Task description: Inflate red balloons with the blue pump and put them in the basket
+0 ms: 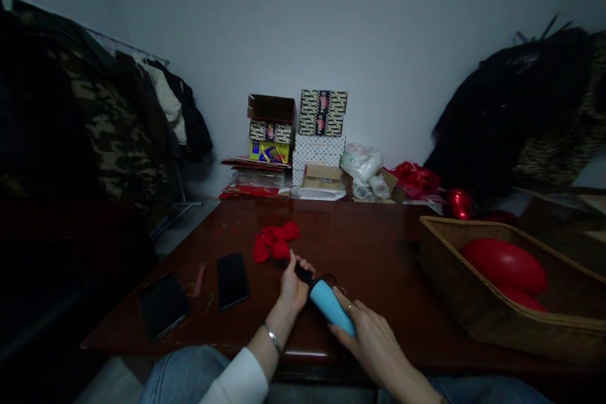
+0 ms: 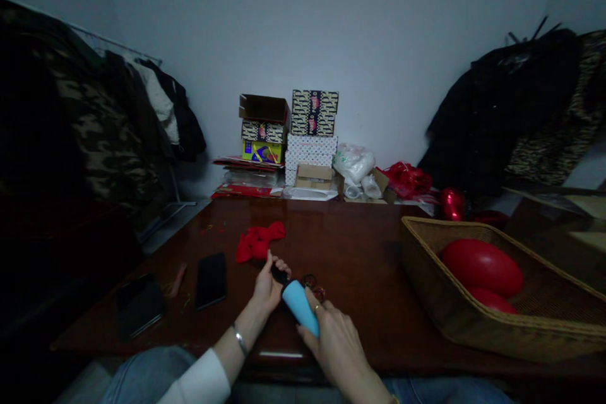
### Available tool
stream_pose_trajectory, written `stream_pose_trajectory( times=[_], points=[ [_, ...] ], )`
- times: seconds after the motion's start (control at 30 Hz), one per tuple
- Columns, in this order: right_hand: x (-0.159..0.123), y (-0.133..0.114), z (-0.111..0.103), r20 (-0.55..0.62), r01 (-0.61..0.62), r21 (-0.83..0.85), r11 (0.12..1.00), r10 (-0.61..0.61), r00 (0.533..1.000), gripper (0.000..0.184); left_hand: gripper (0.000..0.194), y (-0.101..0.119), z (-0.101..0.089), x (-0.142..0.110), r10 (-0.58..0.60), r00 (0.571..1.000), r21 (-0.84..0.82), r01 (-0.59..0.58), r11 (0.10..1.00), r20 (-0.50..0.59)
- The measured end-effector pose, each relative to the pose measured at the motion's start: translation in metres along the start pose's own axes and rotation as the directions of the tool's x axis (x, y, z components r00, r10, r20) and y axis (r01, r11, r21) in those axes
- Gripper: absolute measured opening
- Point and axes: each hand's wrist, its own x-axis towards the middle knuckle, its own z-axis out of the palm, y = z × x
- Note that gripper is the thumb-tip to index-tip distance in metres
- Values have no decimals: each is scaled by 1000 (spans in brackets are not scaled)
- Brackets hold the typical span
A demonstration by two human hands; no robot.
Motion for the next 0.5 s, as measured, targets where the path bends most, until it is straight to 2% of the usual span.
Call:
stream_pose_trajectory(
  times=[0.1,0.27,0.4,0.5],
  points=[
    [2,-4,0,10,-6,16,1000,6,1000,58,30,-3,4,-1,78,995,73,-74,995,-55],
    [-3,-12,9,-38,-19,-163,986,13,999,58,36,0,5,2,187,964,203,-147,968,-189],
    [-14,-8,18,-123,36,-267,963,-71,990,58,37,13,2,10,218,953,225,-170,959,-210],
    [-26,6,22,-189,97,-315,944,-163,968,63,38,24,-1,14,212,958,228,-166,959,-195]
  ],
)
